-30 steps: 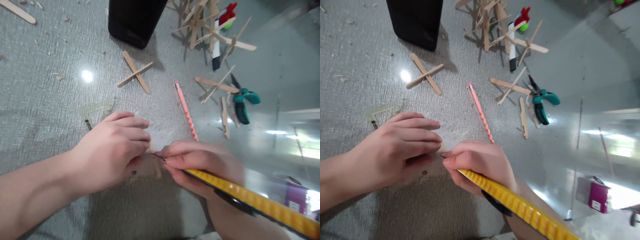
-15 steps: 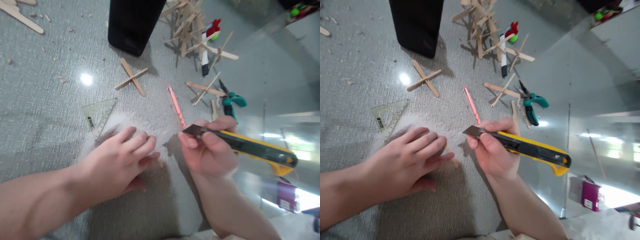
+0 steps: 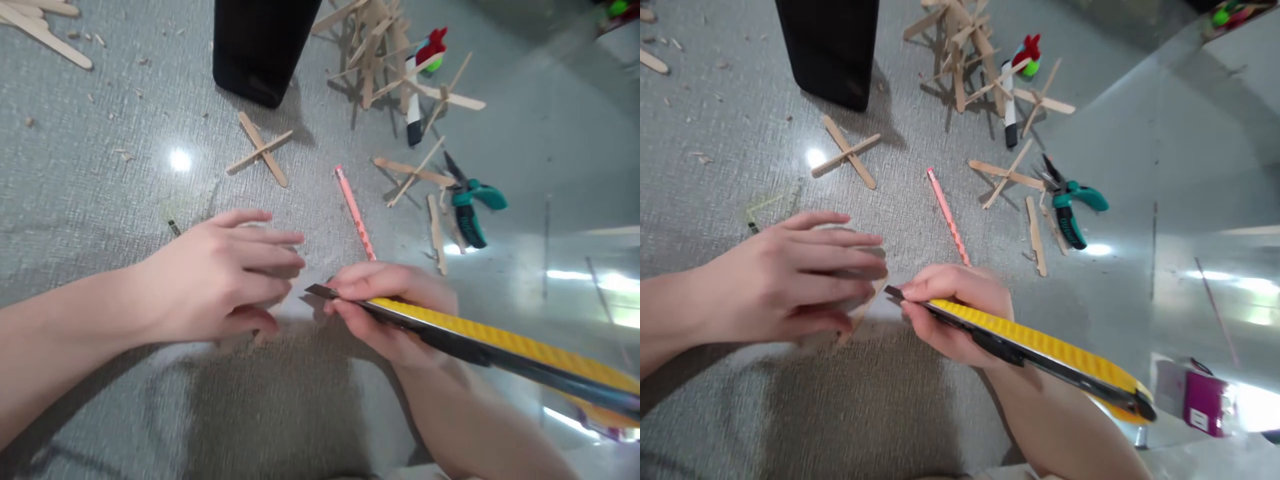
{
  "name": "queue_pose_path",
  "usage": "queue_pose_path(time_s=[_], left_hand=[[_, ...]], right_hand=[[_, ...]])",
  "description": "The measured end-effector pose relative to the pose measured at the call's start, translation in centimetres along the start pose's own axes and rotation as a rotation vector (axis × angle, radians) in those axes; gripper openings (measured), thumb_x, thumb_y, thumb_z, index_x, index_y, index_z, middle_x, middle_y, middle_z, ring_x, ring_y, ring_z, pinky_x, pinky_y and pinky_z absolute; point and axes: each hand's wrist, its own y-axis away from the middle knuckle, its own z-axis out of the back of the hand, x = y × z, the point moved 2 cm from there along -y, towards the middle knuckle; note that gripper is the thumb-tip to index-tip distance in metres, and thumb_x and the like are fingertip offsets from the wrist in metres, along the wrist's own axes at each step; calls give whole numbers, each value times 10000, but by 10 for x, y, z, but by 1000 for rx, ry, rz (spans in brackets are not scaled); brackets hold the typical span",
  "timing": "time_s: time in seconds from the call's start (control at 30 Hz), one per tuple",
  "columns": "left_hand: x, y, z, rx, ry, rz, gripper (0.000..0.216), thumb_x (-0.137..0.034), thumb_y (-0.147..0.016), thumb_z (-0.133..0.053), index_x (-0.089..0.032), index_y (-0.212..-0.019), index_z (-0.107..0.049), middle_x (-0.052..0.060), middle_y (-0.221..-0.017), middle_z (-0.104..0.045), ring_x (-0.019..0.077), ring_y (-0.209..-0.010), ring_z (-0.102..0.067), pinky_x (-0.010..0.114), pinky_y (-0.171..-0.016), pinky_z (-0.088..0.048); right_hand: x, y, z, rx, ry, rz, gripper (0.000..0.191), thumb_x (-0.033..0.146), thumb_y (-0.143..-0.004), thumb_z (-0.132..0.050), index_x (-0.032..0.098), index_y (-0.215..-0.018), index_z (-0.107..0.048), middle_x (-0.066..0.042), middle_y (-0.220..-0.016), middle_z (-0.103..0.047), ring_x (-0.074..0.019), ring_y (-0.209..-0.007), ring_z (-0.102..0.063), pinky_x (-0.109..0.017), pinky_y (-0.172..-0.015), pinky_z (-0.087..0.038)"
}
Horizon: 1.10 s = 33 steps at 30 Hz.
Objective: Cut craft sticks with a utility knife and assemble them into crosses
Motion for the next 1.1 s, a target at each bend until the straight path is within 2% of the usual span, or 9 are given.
queue_pose_path(time_s=[0.07, 0.2, 0.3, 0.57, 0.9, 1.1], left_hand=[[0, -3, -2, 6, -88, 53, 421, -566, -960, -587, -252, -1217, -700, 35, -1393, -655, 249, -1431, -484, 444, -1249, -268], [1, -7, -12, 92, -207, 68, 654, -663, -874, -631, -266, -1392, -595, 73, -1558, -493, 306, -1517, -343, 534, -1271, -164], [1, -6, -18, 113, -251, 89, 668, -679, -877, -610, -298, -1424, -566, 60, -1602, -429, 285, -1543, -289, 532, -1276, -132], [-1, -3, -16, 134, -237, 93, 585, -650, -940, -533, -348, -1441, -549, 67, -1604, -422, 280, -1519, -346, 542, -1263, -171], [1, -5, -17, 134, -163, 97, 580, -588, -926, -597, -308, -1433, -564, 88, -1603, -421, 312, -1510, -358, 560, -1258, -201], [1, -5, -16, 129, -150, 90, 590, -559, -906, -636, -289, -1426, -574, 99, -1599, -426, 329, -1497, -378, 559, -1255, -216]], right_hand=[[-1, 0, -4, -5, -27, -15, 232, 45, -832, -675, 232, -967, -685, -22, -815, -734, -141, -694, -718, -247, -589, -583], [0, 2, -13, 80, 13, 39, 248, 11, -814, -673, 201, -972, -659, -30, -828, -734, -142, -748, -743, -243, -657, -601], [1, 5, -19, 139, 17, 54, 289, -2, -824, -667, 215, -1013, -648, -23, -823, -729, -152, -786, -756, -261, -696, -612], [-3, 7, -20, 173, 44, 60, 317, -15, -822, -661, 221, -1033, -642, -40, -831, -736, -164, -805, -766, -260, -718, -617], [-1, 6, -21, 185, 155, 63, 345, 16, -819, -653, 281, -1040, -629, -19, -842, -768, -175, -755, -769, -285, -676, -630], [-1, 4, -21, 200, 177, 105, 360, 10, -800, -658, 268, -1050, -622, -52, -858, -774, -193, -741, -769, -290, -648, -642]])
